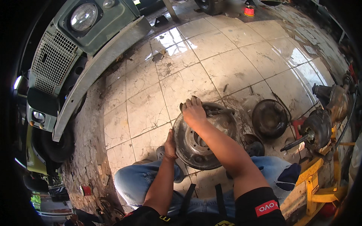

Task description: The person sits on the floor and scrubs a metal brake drum with a sanding block, rotating the drum to clean different sections. The person flips the drum over to clean the opposite side and continues scrubbing until the end of the clip.

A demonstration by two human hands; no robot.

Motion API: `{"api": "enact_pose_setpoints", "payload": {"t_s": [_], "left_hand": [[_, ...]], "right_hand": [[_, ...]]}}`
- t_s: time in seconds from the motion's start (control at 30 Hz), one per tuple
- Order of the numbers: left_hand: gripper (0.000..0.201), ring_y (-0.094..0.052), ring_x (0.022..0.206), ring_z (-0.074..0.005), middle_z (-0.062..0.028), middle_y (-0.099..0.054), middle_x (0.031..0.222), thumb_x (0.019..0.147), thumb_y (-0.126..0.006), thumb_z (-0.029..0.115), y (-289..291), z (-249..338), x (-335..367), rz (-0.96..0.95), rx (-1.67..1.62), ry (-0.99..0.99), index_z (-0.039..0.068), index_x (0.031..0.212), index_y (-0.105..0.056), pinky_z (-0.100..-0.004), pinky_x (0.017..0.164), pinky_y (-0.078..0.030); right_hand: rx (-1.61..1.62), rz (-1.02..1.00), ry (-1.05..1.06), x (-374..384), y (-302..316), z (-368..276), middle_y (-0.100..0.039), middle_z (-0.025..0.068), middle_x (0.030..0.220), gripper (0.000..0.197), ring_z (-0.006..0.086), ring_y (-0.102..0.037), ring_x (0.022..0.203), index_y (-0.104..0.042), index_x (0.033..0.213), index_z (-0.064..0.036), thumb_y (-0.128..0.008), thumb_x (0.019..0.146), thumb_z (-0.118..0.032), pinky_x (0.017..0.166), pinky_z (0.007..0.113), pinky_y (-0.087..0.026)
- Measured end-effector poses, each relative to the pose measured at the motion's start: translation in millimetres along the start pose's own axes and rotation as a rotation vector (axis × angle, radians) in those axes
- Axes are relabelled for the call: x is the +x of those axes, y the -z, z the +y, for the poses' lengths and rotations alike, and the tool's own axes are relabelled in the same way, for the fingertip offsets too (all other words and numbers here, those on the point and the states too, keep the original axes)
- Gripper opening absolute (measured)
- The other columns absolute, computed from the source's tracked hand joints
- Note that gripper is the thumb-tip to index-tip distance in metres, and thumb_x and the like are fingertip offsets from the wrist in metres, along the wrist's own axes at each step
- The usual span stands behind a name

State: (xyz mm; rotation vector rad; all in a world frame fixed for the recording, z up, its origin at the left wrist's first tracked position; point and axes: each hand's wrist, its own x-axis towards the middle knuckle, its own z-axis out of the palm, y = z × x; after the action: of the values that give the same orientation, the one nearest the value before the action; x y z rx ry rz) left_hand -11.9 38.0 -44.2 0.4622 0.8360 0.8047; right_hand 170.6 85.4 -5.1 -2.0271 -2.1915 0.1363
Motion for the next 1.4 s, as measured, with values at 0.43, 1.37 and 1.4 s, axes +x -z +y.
{"api": "enact_pose_setpoints", "payload": {"t_s": [0.43, 1.37, 1.4], "left_hand": [[0.061, -0.052, 0.119, -0.0253, -0.0101, -0.052, 0.135, 0.099, -0.045, 0.052, 12.9, -13.1, 25.6, -0.025, 0.152, -0.062, 0.006, 0.140, -0.044, -0.0387, 0.101, -0.043], [0.065, -0.059, 0.104, -0.0188, -0.0099, -0.062, 0.118, 0.094, -0.054, 0.053, 10.3, -2.1, 8.0, -0.020, 0.155, 0.017, -0.003, 0.129, -0.055, -0.0305, 0.090, -0.048], [0.064, -0.059, 0.103, -0.0182, -0.0095, -0.063, 0.116, 0.095, -0.055, 0.051, 9.1, -5.7, 8.7, 0.034, 0.173, -0.019, -0.003, 0.128, -0.056, -0.0303, 0.091, -0.046]], "right_hand": [[-0.067, 0.191, 0.090, -6.6, -6.7, 6.8, -0.050, 0.0190, 0.135, 0.039, 0.0372, -0.040, 0.131, -0.057, 0.123, 0.0028, -0.050, 0.088, -0.015, 0.108, 0.051, -0.031], [0.128, -0.095, -0.136, -24.6, 43.6, -2.1, -0.035, 0.0247, 0.148, 0.065, 0.0350, -0.028, 0.142, -0.042, 0.139, 0.0054, -0.029, 0.100, -0.045, 0.117, 0.047, -0.018], [0.107, -0.114, -0.175, -26.9, 47.6, -7.0, -0.034, 0.0251, 0.149, 0.066, 0.0356, -0.024, 0.143, -0.040, 0.140, 0.0056, -0.030, 0.100, -0.046, 0.117, 0.047, -0.017]]}}
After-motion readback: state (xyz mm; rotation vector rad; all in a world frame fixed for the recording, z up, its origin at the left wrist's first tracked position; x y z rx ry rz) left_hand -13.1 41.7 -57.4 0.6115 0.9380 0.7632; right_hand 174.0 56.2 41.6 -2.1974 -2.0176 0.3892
